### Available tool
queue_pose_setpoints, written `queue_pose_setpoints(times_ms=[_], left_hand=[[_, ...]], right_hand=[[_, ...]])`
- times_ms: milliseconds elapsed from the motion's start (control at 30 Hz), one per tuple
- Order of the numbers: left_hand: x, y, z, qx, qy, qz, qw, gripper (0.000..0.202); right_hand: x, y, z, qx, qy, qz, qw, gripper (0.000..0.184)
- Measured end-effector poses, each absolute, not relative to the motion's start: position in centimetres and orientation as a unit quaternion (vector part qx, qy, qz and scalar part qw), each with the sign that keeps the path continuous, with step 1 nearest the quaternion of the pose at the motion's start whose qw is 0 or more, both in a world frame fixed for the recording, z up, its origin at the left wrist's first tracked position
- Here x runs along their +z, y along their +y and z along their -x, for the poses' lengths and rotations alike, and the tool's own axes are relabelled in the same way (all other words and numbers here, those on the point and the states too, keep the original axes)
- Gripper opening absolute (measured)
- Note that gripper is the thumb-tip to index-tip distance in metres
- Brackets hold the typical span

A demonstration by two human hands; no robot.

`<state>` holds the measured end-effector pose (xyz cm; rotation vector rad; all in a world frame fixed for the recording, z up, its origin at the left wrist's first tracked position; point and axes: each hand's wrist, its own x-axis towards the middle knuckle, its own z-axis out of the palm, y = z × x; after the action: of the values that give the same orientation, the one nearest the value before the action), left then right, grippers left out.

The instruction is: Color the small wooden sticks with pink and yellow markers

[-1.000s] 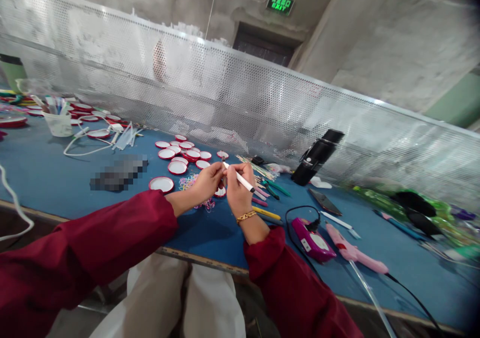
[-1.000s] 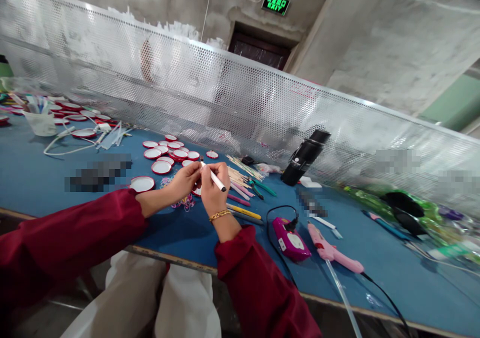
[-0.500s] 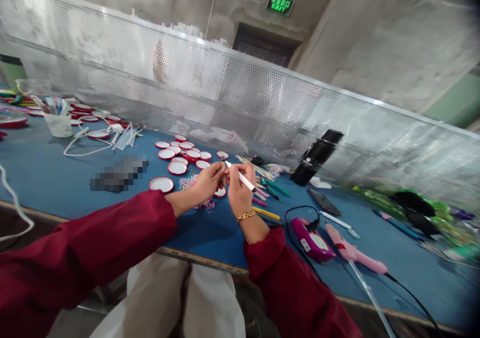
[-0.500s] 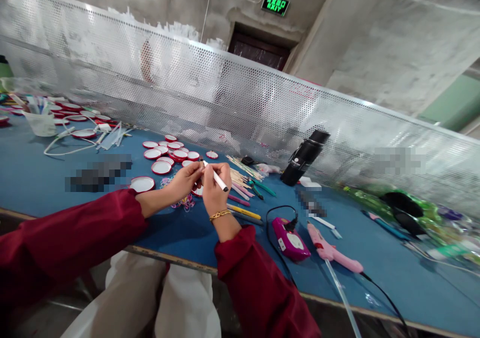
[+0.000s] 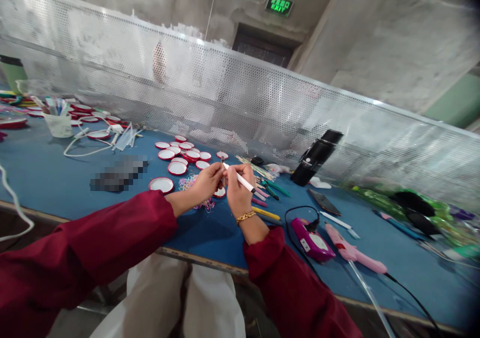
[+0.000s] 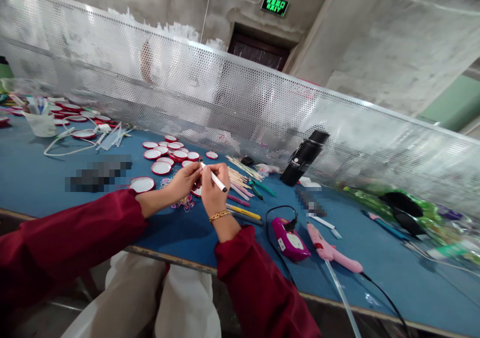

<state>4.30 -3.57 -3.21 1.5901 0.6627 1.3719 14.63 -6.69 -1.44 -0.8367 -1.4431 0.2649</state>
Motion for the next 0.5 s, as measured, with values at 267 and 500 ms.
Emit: queue_pose_setpoints(times_ms=[267,500], left_hand=[[-3.41,-3.30,-4.31,0.556,0.263,-0.656,0.436,0.027],[-3.14,-3.50,-4.33,0.556,0.265,-0.652,0.442,0.025]], right_hand=[[-1.44,-6.64,-14.74,0.094,-0.643,0.376,0.661,0.016],[-1.53,-6.46,-14.74,0.083,-0.637,0.377,0.667,0.016]])
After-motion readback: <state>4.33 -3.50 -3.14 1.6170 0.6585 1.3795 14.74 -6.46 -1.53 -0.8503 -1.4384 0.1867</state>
